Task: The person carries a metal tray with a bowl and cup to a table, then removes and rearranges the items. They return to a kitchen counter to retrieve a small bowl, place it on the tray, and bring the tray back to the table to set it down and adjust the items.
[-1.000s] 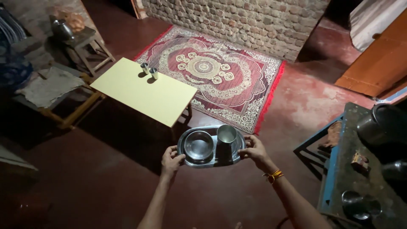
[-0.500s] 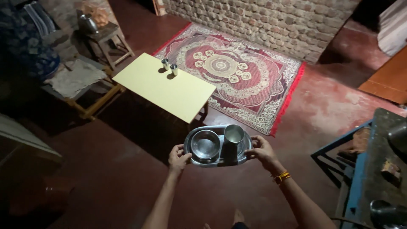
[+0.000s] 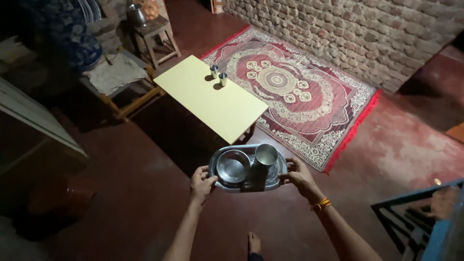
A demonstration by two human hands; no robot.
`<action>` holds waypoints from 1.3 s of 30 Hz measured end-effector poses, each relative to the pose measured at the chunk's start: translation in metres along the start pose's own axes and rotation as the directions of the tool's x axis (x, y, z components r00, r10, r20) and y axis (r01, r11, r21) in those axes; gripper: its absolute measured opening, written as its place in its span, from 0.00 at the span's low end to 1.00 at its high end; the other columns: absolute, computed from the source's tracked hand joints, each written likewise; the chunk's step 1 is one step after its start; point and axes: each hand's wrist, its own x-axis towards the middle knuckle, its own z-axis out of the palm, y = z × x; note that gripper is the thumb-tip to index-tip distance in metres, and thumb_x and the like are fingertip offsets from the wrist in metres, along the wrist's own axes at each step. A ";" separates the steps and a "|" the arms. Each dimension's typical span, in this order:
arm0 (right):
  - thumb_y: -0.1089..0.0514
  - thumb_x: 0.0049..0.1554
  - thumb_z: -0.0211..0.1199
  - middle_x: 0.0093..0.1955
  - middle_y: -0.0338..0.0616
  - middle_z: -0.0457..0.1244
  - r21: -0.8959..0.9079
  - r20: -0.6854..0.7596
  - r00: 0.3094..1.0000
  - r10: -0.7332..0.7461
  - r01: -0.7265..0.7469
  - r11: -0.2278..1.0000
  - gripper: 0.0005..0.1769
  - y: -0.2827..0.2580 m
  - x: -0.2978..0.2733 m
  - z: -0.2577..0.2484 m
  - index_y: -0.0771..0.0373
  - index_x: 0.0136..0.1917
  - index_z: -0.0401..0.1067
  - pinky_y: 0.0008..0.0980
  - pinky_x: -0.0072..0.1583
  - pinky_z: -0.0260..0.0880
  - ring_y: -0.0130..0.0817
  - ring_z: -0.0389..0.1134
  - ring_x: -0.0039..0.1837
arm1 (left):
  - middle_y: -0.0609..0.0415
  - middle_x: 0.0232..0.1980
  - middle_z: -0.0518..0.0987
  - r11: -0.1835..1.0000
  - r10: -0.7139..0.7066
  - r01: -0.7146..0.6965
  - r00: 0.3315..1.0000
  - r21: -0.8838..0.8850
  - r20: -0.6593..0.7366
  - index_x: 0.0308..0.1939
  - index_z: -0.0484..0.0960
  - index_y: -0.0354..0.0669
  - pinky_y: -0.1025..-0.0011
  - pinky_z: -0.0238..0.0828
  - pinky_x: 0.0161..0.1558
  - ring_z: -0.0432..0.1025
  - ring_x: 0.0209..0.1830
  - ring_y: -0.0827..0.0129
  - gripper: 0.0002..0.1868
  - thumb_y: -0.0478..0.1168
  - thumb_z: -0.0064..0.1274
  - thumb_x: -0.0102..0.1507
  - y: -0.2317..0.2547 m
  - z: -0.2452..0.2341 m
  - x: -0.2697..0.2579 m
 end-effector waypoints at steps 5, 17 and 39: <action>0.68 0.46 0.67 0.51 0.54 0.68 -0.011 0.074 0.995 -0.061 0.062 0.998 0.37 -0.019 0.036 -0.005 0.68 0.69 0.60 0.34 0.44 0.73 0.38 0.72 0.45 | 0.48 0.44 0.84 0.990 0.127 -0.123 0.990 0.070 -0.059 0.58 0.74 0.34 0.72 0.75 0.38 0.77 0.38 0.70 0.25 0.31 0.58 0.56 0.007 0.004 0.024; 0.68 0.46 0.67 0.49 0.57 0.69 -0.065 0.216 0.971 -0.099 0.115 0.991 0.37 -0.052 0.101 0.001 0.72 0.69 0.60 0.34 0.45 0.73 0.38 0.71 0.45 | 0.48 0.45 0.84 0.985 0.162 -0.147 0.965 0.087 -0.205 0.59 0.76 0.34 0.70 0.74 0.46 0.77 0.43 0.68 0.26 0.34 0.59 0.56 0.005 0.009 0.056; 0.68 0.46 0.67 0.50 0.56 0.69 0.001 0.184 0.973 -0.141 0.143 0.990 0.37 -0.066 0.167 0.103 0.72 0.68 0.61 0.35 0.45 0.73 0.38 0.71 0.45 | 0.49 0.46 0.84 0.987 0.159 -0.155 0.977 0.039 -0.145 0.58 0.75 0.35 0.71 0.73 0.47 0.77 0.44 0.69 0.25 0.33 0.58 0.56 0.051 -0.084 0.148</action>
